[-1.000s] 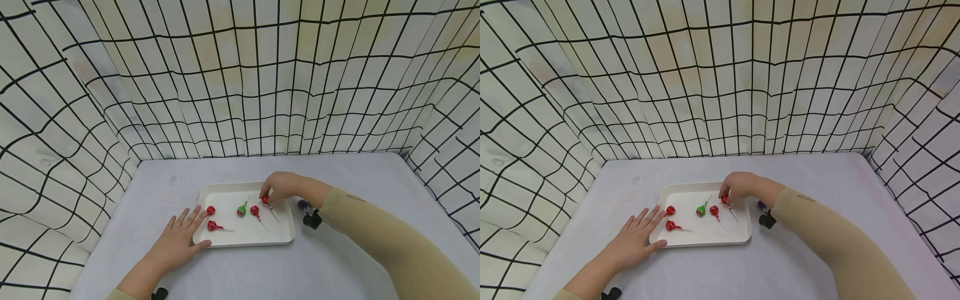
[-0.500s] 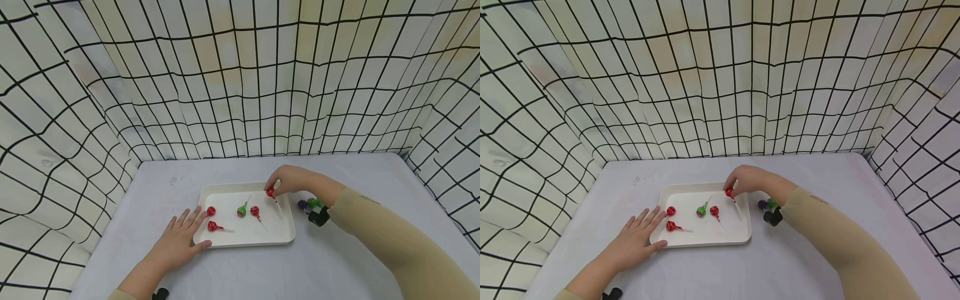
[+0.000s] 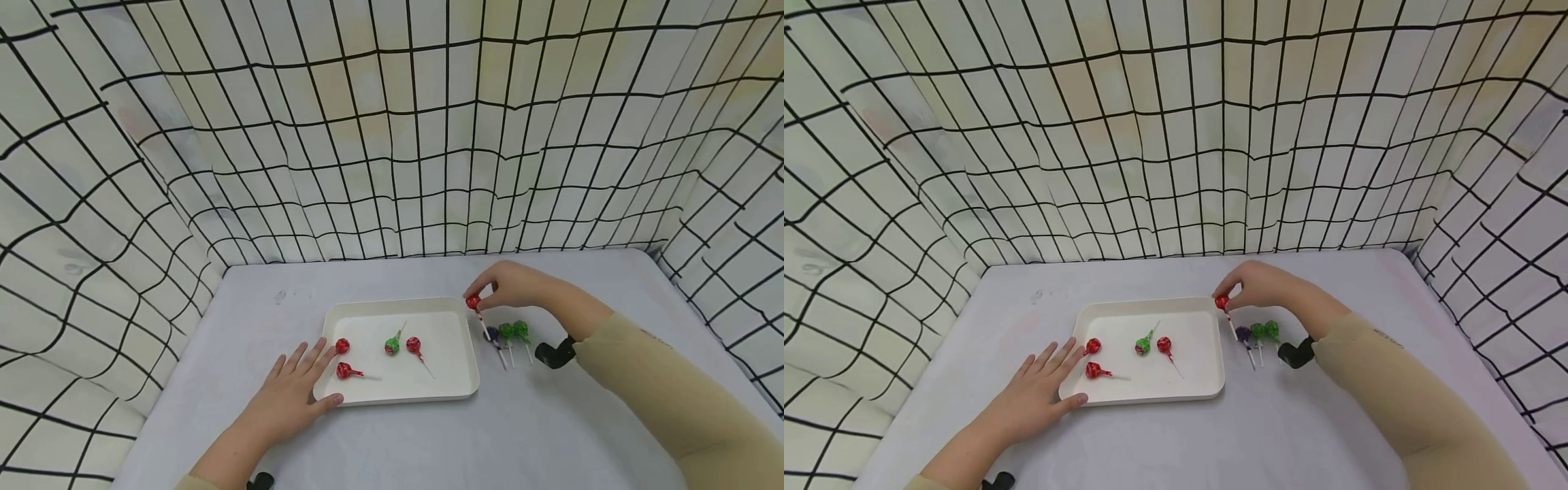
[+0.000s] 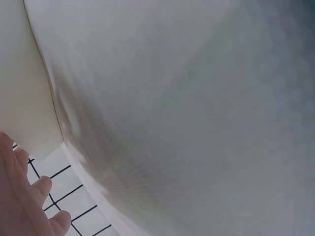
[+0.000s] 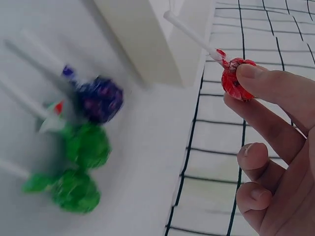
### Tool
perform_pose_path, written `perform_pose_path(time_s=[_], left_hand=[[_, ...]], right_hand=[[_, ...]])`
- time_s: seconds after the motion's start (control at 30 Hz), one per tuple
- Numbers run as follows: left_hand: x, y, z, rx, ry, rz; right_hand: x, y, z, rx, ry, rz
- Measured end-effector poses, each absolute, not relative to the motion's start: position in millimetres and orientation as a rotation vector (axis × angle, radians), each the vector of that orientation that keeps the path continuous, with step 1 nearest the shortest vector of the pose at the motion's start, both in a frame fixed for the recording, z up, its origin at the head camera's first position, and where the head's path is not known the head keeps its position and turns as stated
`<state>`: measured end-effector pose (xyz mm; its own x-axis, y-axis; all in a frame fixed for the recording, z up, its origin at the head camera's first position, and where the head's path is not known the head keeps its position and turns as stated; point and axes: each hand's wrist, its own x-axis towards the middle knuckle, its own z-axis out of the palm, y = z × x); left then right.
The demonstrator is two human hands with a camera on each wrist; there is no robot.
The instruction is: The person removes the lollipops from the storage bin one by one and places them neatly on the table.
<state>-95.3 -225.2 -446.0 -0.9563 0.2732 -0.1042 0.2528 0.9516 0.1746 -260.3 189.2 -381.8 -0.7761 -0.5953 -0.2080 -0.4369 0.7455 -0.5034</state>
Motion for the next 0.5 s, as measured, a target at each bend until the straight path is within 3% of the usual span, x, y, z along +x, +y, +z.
perform_pose_path(time_s=[0.5], left_hand=[[-96,-226,-449,0.402,2.988,0.227]], right_hand=[[-251,268,-401,-0.587,2.638,-0.624]])
